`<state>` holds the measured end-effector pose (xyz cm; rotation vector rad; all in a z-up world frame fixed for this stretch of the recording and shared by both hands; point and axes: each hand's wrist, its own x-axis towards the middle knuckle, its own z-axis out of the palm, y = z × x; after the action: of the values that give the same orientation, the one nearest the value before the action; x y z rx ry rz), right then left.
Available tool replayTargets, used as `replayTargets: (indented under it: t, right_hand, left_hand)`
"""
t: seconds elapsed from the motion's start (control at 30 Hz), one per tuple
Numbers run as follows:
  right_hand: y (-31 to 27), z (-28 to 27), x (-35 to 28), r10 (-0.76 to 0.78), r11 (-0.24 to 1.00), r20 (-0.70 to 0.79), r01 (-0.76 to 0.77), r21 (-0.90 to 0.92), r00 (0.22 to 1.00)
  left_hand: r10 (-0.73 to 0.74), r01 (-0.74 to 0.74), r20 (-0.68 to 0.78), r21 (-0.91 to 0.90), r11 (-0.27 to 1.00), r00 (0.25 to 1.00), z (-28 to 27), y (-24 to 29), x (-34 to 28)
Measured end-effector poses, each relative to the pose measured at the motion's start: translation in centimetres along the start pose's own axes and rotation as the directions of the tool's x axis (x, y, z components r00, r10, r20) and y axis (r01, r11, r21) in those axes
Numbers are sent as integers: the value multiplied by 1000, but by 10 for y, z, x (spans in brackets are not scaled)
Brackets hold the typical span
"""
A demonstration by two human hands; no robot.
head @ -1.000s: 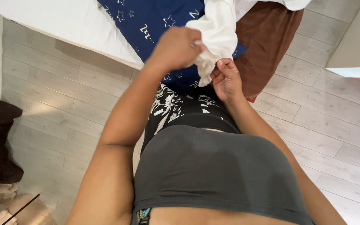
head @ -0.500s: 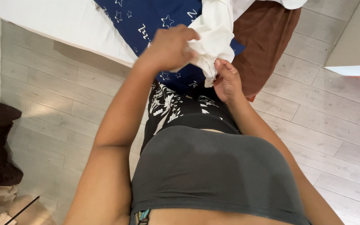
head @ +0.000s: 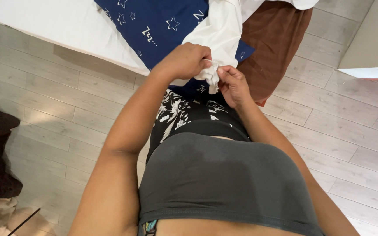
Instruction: The person places a blue pillow with star patterns onto a bed and then folds a white pillowcase on top of it. They smooth the fabric and fold the pillowcase into a neat rectangular shape by hand.
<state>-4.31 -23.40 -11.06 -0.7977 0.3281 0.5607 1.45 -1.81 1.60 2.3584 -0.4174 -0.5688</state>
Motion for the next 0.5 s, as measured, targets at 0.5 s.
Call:
replayTargets:
  t: [0.5]
  right_hand:
    - [-4,-9,6,46,990,-22,-43,137,999]
  left_hand:
    - [37,-9,-178,157,988,983,-44,22,-17]
